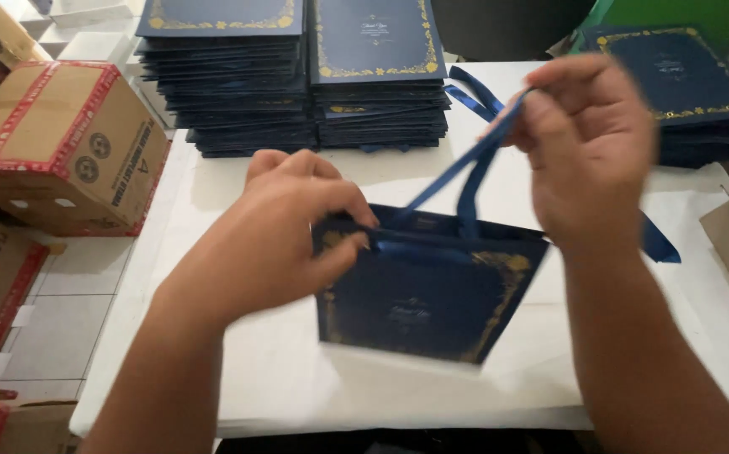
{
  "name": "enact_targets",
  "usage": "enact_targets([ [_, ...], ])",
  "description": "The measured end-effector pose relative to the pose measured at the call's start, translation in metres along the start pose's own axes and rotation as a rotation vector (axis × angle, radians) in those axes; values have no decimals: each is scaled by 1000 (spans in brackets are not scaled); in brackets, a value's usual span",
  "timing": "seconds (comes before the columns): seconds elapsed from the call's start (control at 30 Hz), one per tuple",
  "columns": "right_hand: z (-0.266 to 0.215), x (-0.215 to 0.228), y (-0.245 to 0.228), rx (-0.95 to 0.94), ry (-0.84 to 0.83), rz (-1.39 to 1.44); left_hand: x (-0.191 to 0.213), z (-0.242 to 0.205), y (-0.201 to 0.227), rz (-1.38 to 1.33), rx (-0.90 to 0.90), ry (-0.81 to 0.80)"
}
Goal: Tying blue ribbons onto blue gift bags to create handles or decorative bows.
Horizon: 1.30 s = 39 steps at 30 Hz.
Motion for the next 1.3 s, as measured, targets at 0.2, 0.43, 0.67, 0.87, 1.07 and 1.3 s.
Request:
enact_targets([
  [0.2,-31,-12,-78,-43,-156,-422,-16,-32,79,328,-188,12],
  [0.43,-75,-50,-66,47,-807,-903,-33,-54,93,336,-200,23],
  [0.67,-80,-18,-95,192,-455,-826,-36,-57,89,276,-175,31],
  [0.87,-94,-24,-62,-11,-953,-890,-35,-57,89,233,-214,68],
  [1.07,-70,-1,-89,157,-673,-889,-34,-58,87,174,-203,38],
  [1.3,-87,-6,-57,64,-932,-1032,-37,-60,88,175,-189,26],
])
Point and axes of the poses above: each hand's wrist, its own z-axis towards the middle knuckle, its own x-axis out of the back of the hand, y = z × x, the point moved 6 cm from there along z, towards the middle knuckle, and after that the axes turned 11 degrees about -x, right-handed, at the moved point
